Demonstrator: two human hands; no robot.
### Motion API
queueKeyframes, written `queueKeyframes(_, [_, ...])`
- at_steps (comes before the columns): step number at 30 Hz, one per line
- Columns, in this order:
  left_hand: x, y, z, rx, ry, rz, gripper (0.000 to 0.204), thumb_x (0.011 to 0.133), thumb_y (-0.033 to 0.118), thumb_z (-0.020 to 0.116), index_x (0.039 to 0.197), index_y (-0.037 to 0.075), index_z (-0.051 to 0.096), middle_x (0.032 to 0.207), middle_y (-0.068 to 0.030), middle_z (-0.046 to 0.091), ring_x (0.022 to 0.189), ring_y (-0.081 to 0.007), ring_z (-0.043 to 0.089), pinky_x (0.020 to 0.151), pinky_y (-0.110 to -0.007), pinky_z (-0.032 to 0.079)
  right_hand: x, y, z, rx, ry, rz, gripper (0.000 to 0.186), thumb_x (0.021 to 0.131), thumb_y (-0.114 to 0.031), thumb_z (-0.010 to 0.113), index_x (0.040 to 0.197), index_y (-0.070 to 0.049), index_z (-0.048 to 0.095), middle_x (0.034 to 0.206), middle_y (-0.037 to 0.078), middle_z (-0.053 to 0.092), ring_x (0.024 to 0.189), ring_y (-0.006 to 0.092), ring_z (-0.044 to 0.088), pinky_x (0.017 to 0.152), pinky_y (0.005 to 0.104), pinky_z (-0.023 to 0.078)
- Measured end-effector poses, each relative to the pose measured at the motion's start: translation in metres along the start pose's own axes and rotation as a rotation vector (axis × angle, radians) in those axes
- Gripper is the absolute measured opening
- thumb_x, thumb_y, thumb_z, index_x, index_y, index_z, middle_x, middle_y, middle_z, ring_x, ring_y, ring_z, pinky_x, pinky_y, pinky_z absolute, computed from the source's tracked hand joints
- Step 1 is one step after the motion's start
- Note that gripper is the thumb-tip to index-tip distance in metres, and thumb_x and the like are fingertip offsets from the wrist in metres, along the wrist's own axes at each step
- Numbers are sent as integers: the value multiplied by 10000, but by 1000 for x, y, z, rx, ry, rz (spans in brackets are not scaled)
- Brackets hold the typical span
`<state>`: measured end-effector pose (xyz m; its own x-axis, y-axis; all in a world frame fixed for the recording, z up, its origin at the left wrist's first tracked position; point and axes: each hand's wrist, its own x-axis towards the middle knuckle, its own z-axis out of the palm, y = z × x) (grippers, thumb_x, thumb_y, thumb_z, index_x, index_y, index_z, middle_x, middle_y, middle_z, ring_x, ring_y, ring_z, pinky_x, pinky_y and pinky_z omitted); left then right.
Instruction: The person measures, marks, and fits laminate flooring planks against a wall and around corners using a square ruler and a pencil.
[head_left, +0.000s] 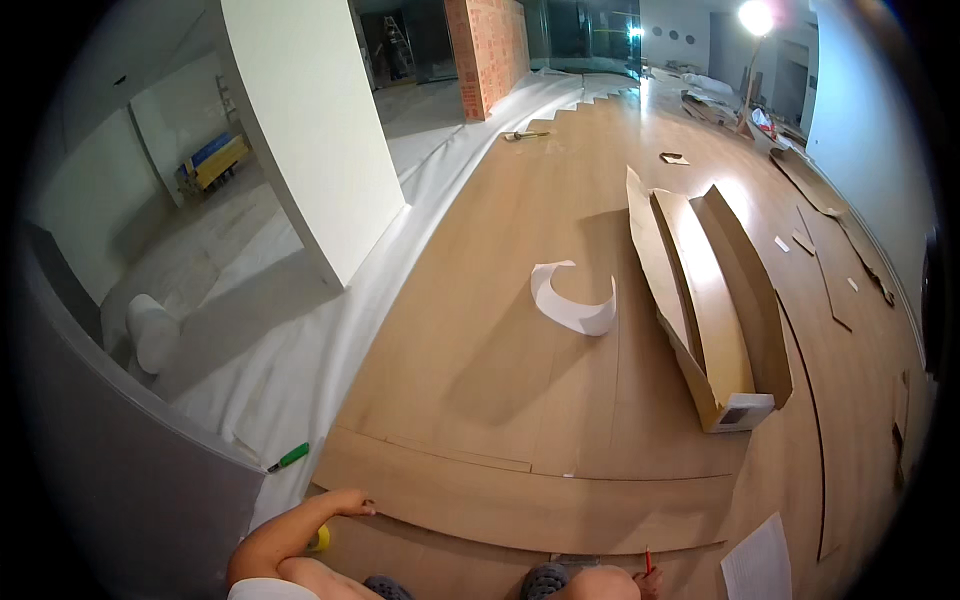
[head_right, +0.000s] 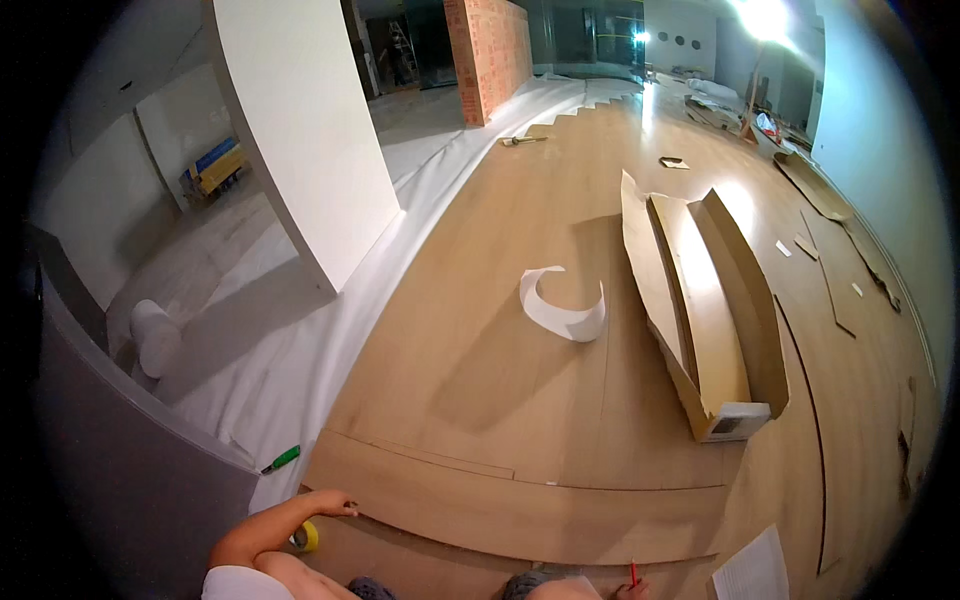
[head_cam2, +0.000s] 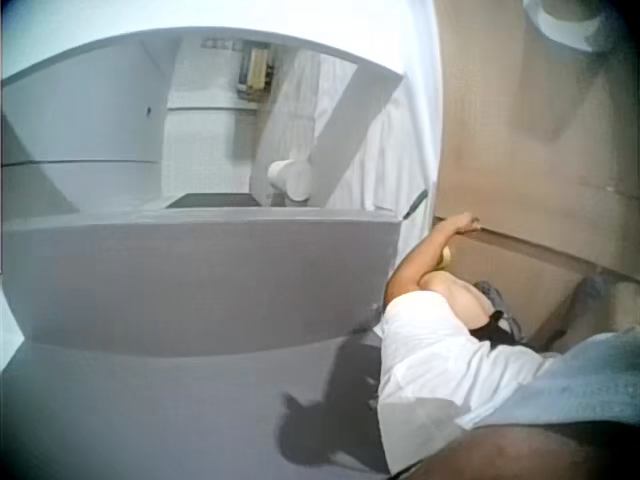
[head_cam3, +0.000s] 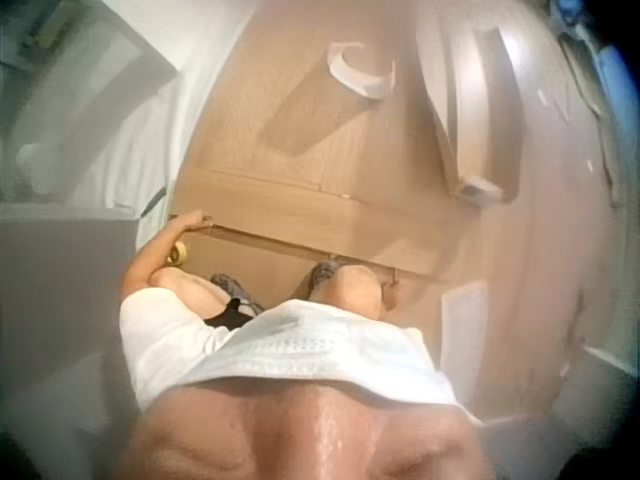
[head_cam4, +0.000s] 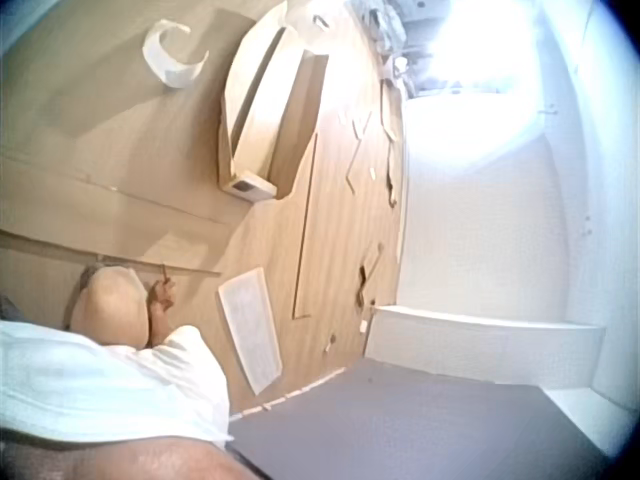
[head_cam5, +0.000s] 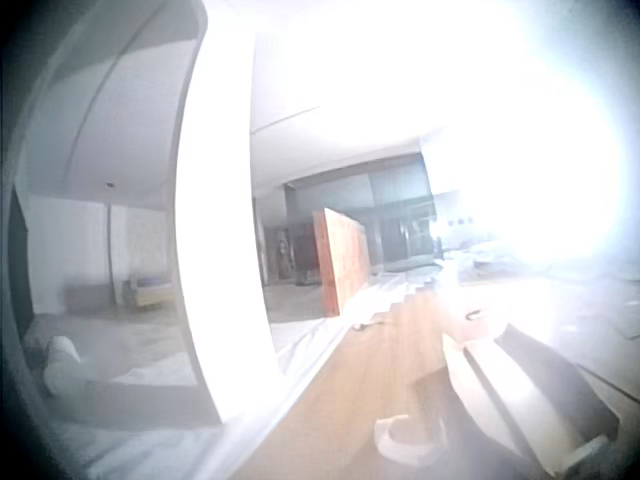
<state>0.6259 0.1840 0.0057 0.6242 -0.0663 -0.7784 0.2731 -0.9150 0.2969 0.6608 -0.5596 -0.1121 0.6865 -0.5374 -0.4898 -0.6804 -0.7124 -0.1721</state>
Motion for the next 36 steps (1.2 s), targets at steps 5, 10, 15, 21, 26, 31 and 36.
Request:
queueKeyframes(5, [6, 14, 3, 34, 103, 17, 546, 943, 406, 645, 1349, 43, 617, 1252, -208, 686, 1161, -392, 643, 1002, -462, 496, -7, -13, 2, -83, -7, -24, 514, 1019, -479, 391, 1356, -115, 527, 1312, 200, 605, 1115, 407, 636, 910, 549, 497])
queueKeyframes(10, [21, 23, 10, 30, 4, 77, 552, 948, 433, 631, 1345, 50, 624, 1223, -206, 700, 1142, -387, 651, 991, -461, 500, 11, 1, 17, -7, 222, -53, 502, 1022, -474, 381, 1347, -119, 520, 1305, 185, 612, 1144, 405, 624, 925, 564, 492])
queueKeyframes(15, [23, 15, 18, 12, -28, 68, 556, 952, 446, 626, 1345, 52, 627, 1225, -201, 702, 1134, -386, 655, 987, -460, 501, 15, 6, 23, -97, 185, -87, 496, 1023, -467, 371, 1358, -129, 513, 1318, 180, 601, 1155, 408, 618, 929, 576, 489])
queueKeyframes(21, [28, 26, 18, 23, -48, 54, 566, 959, 458, 621, 1368, 66, 615, 1261, -198, 689, 1173, -383, 641, 1013, -458, 491, 16, 11, 25, -132, 243, -111, 497, 1022, -463, 364, 1370, -138, 507, 1325, 177, 593, 1156, 408, 617, 927, 582, 490])
queueKeyframes(26, [31, 27, 19, 47, -66, 29, 573, 968, 467, 613, 1381, 70, 604, 1308, -184, 669, 1208, -375, 624, 1037, -454, 478, 10, 10, 23, -165, 46, -68, 502, 1021, -464, 361, 1379, -143, 503, 1328, 175, 587, 1156, 408, 616, 927, 586, 491])
queueKeyframes(31, [36, 18, 24, 20, -78, 25, 577, 968, 470, 612, 1381, 68, 605, 1309, -174, 672, 1207, -374, 626, 1036, -449, 479, 12, 9, 20, -136, 22, -32, 568, 1014, -506, 345, 1436, -148, 471, 1443, 165, 530, 1194, 427, 602, 964, 602, 474])
queueKeyframes(36, [39, 23, 20, -5, -55, 72, 583, 965, 469, 618, 1378, 58, 605, 1303, -189, 671, 1205, -375, 627, 1031, -442, 483, 26, 26, 38, -147, 105, -83, 581, 1014, -512, 324, 1435, -138, 468, 1470, 168, 509, 1195, 446, 602, 977, 610, 468])
